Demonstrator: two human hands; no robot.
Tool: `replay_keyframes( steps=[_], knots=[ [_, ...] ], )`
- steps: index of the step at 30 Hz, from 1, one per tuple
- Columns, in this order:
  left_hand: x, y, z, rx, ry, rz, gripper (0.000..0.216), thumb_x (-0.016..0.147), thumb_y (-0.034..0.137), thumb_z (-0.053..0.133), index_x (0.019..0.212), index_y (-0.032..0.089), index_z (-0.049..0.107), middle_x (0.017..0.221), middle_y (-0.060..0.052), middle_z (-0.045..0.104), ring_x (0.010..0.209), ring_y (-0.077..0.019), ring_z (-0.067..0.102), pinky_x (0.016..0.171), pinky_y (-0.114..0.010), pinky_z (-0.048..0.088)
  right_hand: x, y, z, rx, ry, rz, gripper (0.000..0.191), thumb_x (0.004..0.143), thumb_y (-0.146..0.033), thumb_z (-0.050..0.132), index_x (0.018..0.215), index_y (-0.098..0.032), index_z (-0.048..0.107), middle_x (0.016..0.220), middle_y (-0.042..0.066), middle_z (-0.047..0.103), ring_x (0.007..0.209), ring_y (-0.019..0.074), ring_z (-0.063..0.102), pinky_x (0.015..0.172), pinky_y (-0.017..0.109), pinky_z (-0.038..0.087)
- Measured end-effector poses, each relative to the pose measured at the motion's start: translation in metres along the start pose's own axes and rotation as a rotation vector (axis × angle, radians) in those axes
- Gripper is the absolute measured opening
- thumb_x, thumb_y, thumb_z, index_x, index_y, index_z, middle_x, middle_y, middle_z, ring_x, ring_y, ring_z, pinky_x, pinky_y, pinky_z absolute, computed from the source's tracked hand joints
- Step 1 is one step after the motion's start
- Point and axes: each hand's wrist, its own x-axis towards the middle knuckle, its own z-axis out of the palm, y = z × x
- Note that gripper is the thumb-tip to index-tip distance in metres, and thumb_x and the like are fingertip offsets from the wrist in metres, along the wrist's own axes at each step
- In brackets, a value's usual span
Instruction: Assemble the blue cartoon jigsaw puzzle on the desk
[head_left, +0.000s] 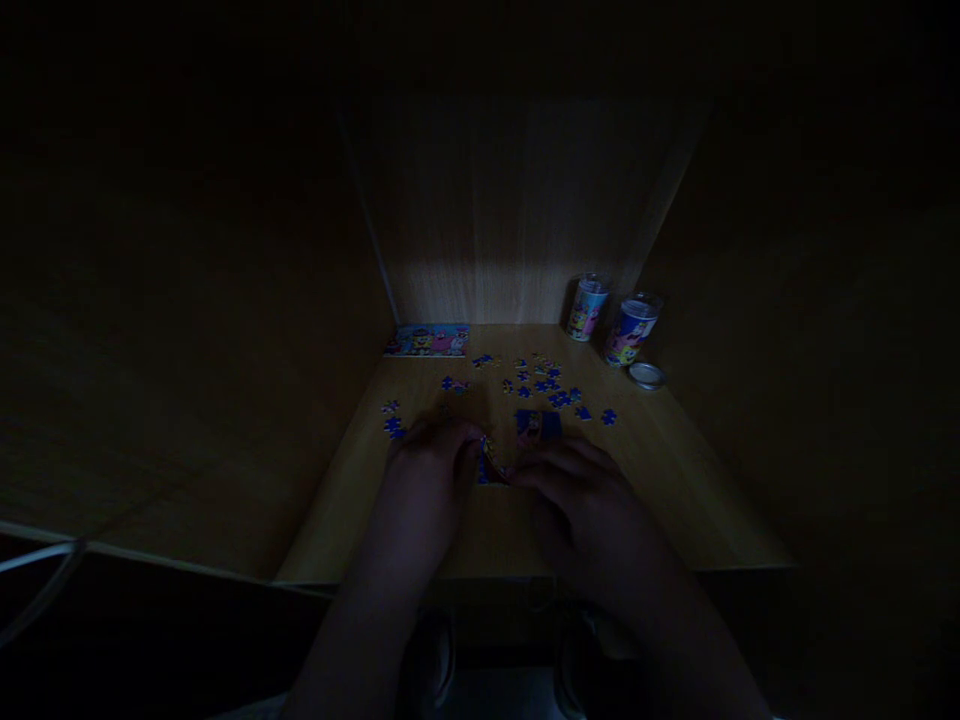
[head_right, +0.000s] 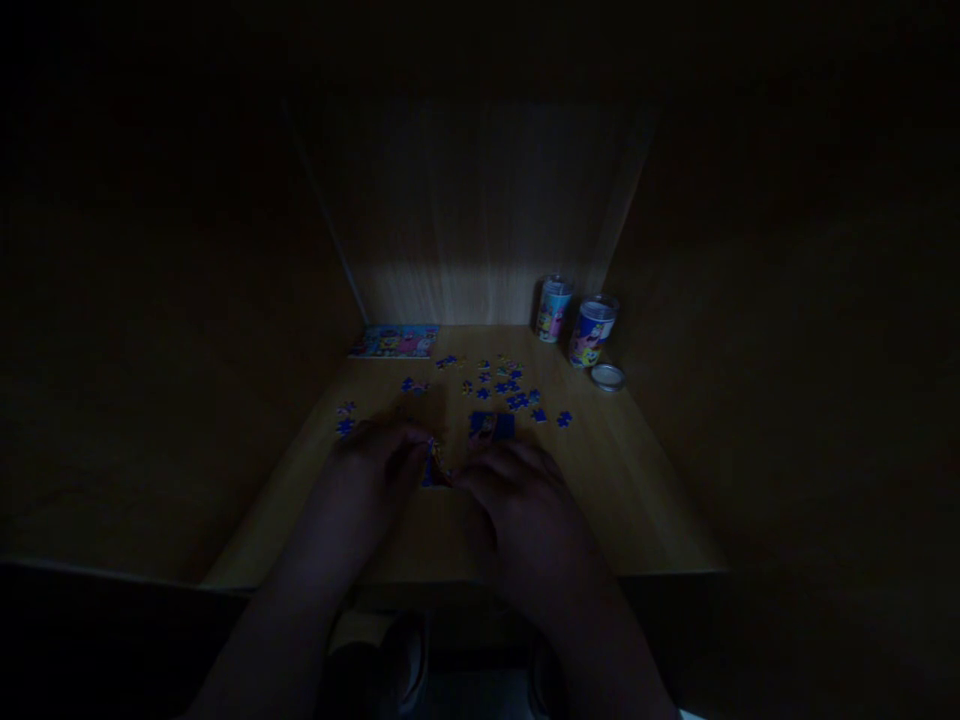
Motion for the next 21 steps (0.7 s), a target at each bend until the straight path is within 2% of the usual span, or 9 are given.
replay_keyframes(
  steps=[21],
  knots=[
    [0.0013,0.0044,-0.0011,0.011,-0.019,0.027,0.018,0.103,0.01,0.065,0.105,0.024,0.075,0.104,-0.004,0.08,0.102,-0.0276,0.074,0.092,-0.043,0.055,-0.0005,0.001,0.0002,0.007,-0.018,0.004,0.031,0.099,-0.01,0.063,0.121,-0.027,0.078,0.125,0.003,0.079,0.124,0.0266,0.066,0.113,0.051,0.051]
  ],
)
